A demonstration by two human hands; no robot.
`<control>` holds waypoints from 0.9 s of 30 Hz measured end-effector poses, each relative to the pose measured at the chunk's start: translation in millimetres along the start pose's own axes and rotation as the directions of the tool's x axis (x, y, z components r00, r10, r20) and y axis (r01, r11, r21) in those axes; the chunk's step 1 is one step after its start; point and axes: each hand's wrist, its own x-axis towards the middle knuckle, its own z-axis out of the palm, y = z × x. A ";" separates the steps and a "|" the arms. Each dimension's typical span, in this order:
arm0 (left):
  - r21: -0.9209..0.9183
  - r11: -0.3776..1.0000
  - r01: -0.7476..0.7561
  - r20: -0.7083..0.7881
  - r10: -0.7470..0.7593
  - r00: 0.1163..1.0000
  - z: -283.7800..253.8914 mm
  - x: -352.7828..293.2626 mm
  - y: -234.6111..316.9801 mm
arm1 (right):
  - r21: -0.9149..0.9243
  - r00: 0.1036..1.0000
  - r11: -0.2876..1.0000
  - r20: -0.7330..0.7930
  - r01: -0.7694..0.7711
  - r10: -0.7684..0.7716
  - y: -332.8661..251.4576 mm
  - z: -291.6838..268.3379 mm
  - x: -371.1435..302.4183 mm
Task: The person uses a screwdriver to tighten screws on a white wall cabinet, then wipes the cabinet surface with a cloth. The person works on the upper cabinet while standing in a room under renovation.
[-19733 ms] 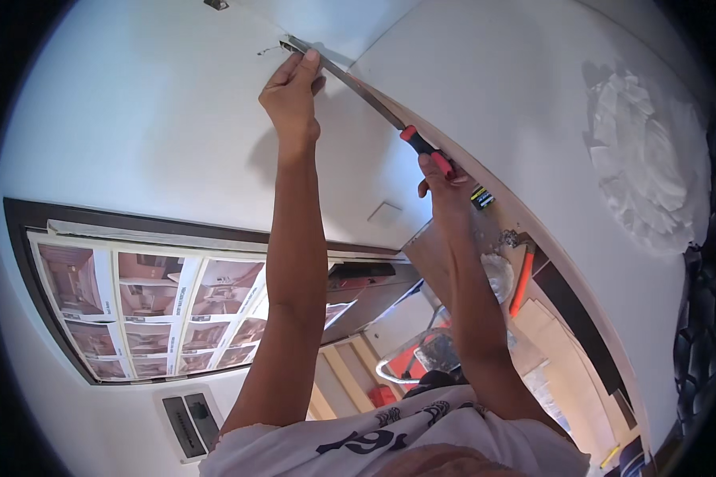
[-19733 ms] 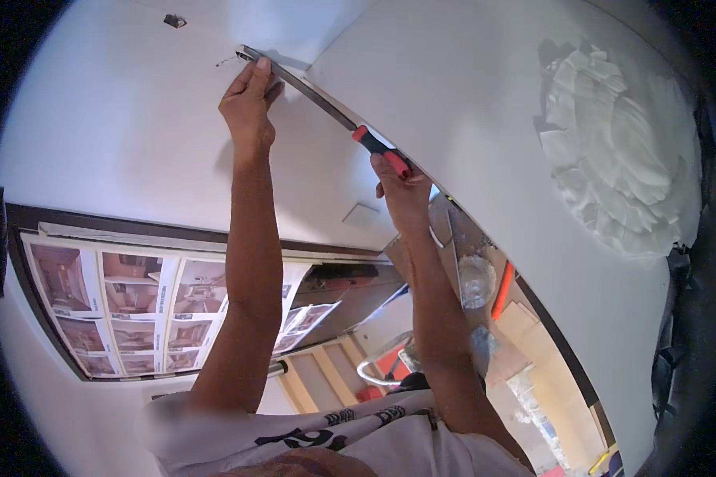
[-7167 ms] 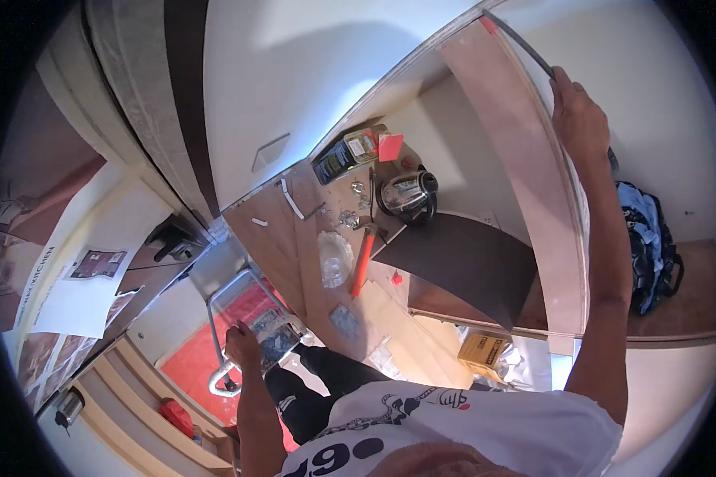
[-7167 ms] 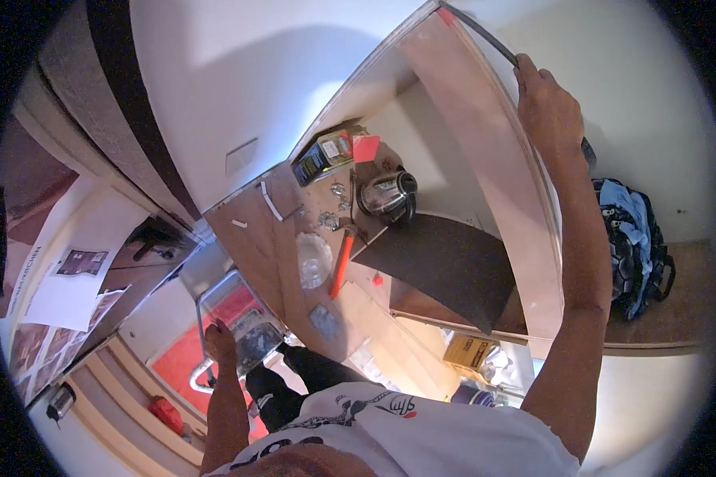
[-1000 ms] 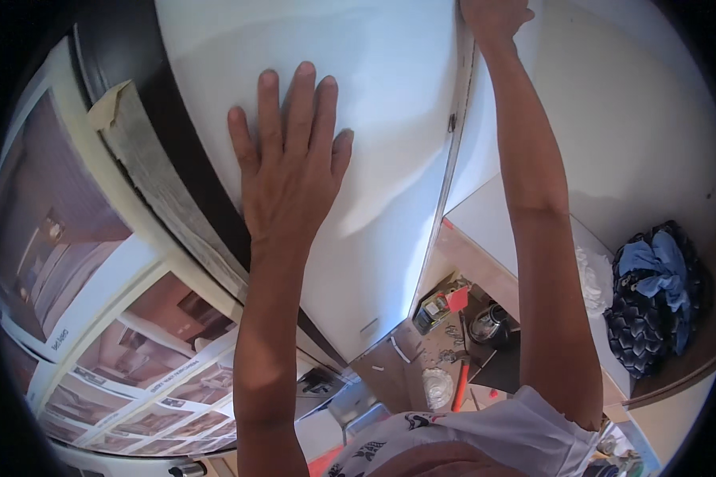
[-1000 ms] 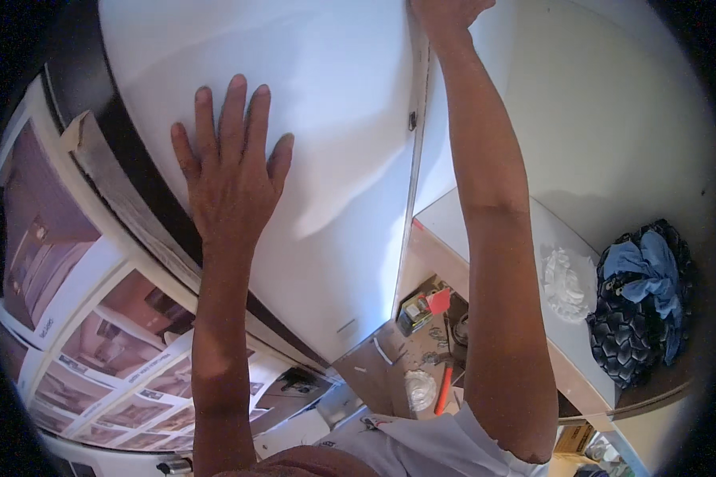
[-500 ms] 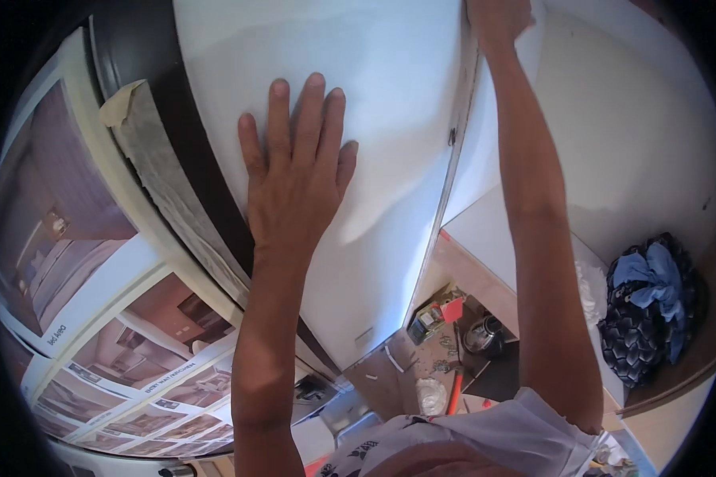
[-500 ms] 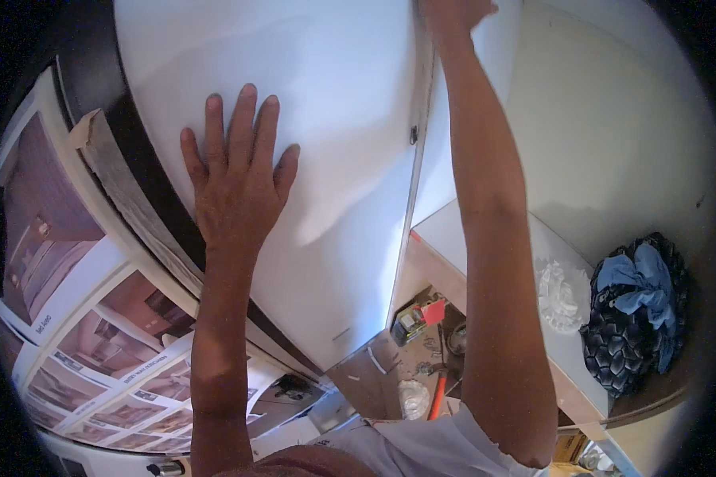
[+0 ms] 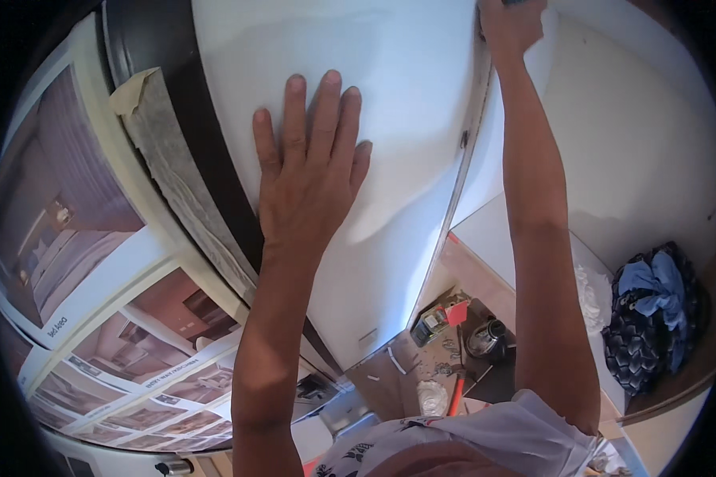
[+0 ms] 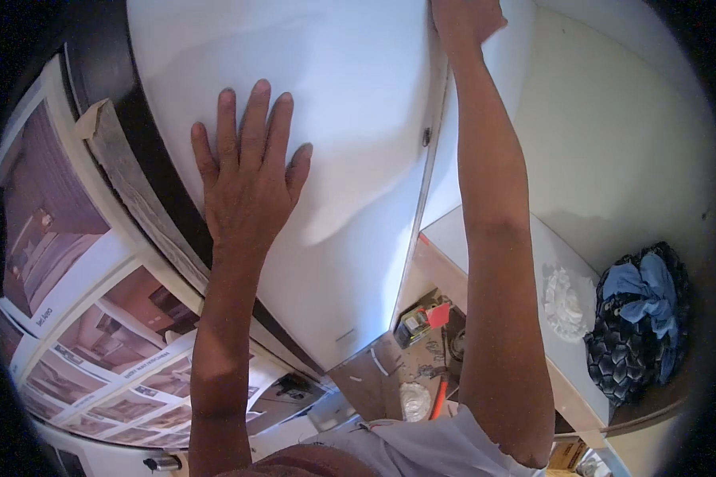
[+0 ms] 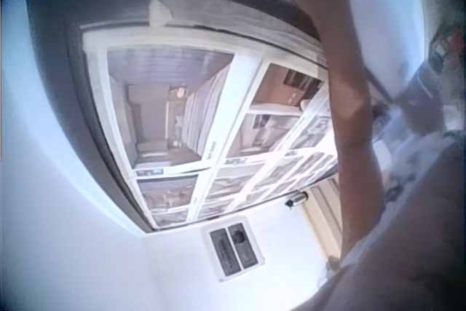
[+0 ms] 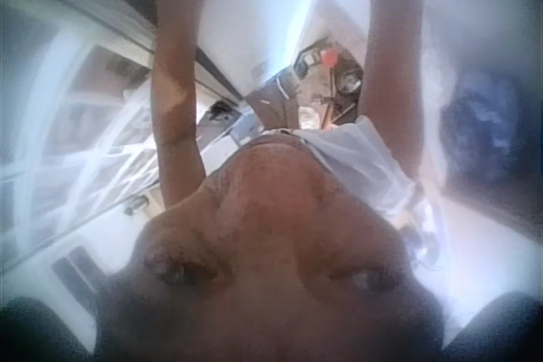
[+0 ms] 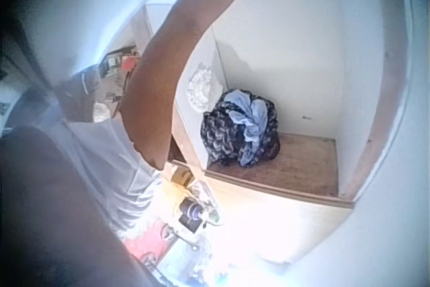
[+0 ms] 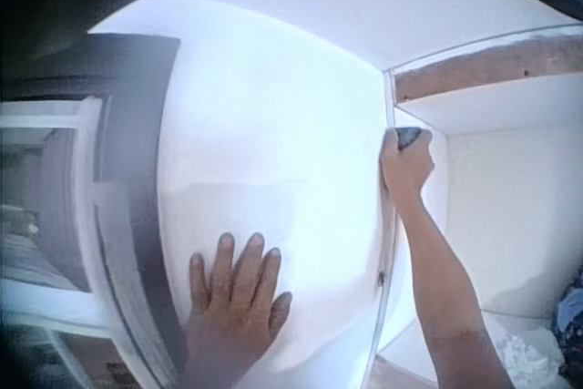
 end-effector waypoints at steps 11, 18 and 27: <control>0.021 1.000 -0.006 0.005 0.006 1.000 -0.1 -4.4 -2.0 | 0.322 0.967 0.915 0.152 -0.243 0.203 -40.4 2.8 29.9; 0.024 1.000 -0.003 0.010 0.003 1.000 0.4 0.0 6.7 | 0.175 0.977 0.973 -0.174 0.153 -0.123 21.4 28.8 52.0; 0.010 1.000 0.001 0.014 -0.001 1.000 -0.5 -0.9 3.7 | 0.076 0.946 0.960 -0.205 0.271 -0.251 7.8 14.3 29.8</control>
